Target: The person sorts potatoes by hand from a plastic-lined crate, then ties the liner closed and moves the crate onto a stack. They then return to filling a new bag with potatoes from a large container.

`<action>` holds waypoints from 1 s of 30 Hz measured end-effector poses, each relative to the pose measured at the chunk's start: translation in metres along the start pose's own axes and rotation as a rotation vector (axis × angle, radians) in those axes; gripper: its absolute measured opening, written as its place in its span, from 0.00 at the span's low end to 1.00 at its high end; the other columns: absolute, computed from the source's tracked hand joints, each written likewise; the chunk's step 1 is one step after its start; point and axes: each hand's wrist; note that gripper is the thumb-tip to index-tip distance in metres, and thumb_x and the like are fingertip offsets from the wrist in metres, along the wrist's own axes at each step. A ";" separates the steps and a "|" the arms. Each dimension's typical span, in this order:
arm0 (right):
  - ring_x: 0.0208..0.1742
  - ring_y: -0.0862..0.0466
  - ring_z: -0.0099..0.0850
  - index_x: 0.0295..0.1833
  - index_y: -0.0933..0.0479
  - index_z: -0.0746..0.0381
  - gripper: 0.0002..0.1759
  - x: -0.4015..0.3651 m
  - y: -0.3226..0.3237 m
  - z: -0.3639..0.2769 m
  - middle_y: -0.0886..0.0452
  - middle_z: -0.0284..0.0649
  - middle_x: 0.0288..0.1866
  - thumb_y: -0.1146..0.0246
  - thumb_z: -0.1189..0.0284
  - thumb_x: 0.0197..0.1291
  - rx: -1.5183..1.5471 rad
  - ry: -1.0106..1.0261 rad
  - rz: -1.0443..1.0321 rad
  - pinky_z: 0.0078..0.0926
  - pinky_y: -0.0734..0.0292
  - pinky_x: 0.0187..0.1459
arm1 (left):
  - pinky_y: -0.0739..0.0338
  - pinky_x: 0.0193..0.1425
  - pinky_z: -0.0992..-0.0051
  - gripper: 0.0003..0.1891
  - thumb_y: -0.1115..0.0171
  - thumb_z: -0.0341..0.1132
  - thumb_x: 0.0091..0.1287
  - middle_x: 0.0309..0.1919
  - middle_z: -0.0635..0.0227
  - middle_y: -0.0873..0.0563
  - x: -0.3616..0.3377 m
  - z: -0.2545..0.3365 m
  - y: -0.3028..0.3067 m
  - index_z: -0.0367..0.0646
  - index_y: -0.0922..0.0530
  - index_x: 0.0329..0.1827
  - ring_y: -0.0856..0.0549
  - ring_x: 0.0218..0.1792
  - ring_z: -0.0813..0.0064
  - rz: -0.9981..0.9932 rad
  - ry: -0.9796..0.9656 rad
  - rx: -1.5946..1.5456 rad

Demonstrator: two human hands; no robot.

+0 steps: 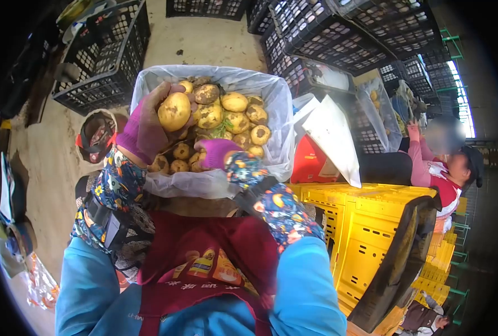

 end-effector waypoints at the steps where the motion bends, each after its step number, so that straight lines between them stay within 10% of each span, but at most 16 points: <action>1: 0.54 0.16 0.43 0.66 0.27 0.52 0.35 0.014 -0.011 -0.006 0.18 0.49 0.55 0.31 0.59 0.50 -0.139 -0.048 -0.066 0.41 0.21 0.53 | 0.14 0.49 0.70 0.20 0.45 0.47 0.75 0.44 0.58 0.16 0.002 -0.002 0.005 0.36 0.25 0.55 0.13 0.44 0.65 -0.010 -0.011 0.041; 3: 0.55 0.17 0.47 0.65 0.25 0.52 0.37 0.033 -0.023 -0.012 0.19 0.52 0.56 0.29 0.53 0.48 -0.425 -0.143 -0.191 0.42 0.21 0.53 | 0.15 0.50 0.70 0.22 0.44 0.51 0.74 0.44 0.59 0.15 0.005 -0.001 0.009 0.38 0.25 0.54 0.14 0.45 0.66 -0.039 -0.027 0.119; 7: 0.51 0.16 0.39 0.59 0.24 0.57 0.36 0.026 -0.011 0.023 0.16 0.46 0.47 0.24 0.51 0.46 0.107 -0.107 -0.142 0.37 0.21 0.52 | 0.19 0.54 0.72 0.25 0.40 0.52 0.71 0.48 0.59 0.15 -0.007 0.012 -0.007 0.38 0.24 0.58 0.16 0.49 0.69 0.058 0.013 0.109; 14: 0.29 0.19 0.22 0.48 0.21 0.66 0.24 -0.047 0.074 -0.023 0.19 0.36 0.32 0.35 0.53 0.65 0.825 -0.020 0.713 0.19 0.28 0.22 | 0.22 0.57 0.74 0.36 0.29 0.34 0.64 0.54 0.56 0.19 -0.015 -0.037 -0.011 0.33 0.36 0.73 0.18 0.53 0.73 0.050 0.046 0.364; 22: 0.15 0.26 0.19 0.38 0.21 0.64 0.14 -0.094 0.082 -0.045 0.23 0.32 0.19 0.38 0.63 0.69 1.026 -0.128 0.771 0.21 0.34 0.17 | 0.22 0.60 0.73 0.35 0.33 0.27 0.64 0.59 0.64 0.21 -0.015 -0.056 -0.027 0.39 0.38 0.74 0.19 0.54 0.76 -0.267 -0.148 0.407; 26: 0.57 0.19 0.27 0.61 0.27 0.65 0.23 -0.091 0.070 -0.043 0.21 0.43 0.57 0.33 0.69 0.62 0.823 0.280 1.088 0.20 0.21 0.45 | 0.20 0.53 0.72 0.28 0.45 0.52 0.74 0.48 0.60 0.15 -0.018 -0.033 -0.029 0.35 0.27 0.63 0.15 0.45 0.71 -0.270 0.030 0.395; 27: 0.74 0.34 0.31 0.72 0.36 0.65 0.38 -0.095 0.074 -0.047 0.32 0.44 0.71 0.29 0.69 0.59 0.941 0.314 0.999 0.26 0.32 0.67 | 0.21 0.54 0.73 0.32 0.57 0.58 0.77 0.44 0.60 0.13 -0.026 -0.028 -0.034 0.34 0.23 0.57 0.14 0.44 0.71 -0.207 0.087 0.419; 30: 0.76 0.37 0.32 0.74 0.37 0.65 0.42 -0.099 0.079 -0.058 0.31 0.45 0.71 0.27 0.68 0.57 0.722 0.387 0.706 0.30 0.44 0.75 | 0.21 0.54 0.72 0.29 0.58 0.54 0.78 0.45 0.58 0.13 -0.013 -0.040 -0.014 0.35 0.23 0.59 0.14 0.44 0.70 -0.258 0.024 0.599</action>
Point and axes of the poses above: each hand's wrist, its own x-axis towards the middle knuckle, its own y-axis out of the back of the hand, z = x × y
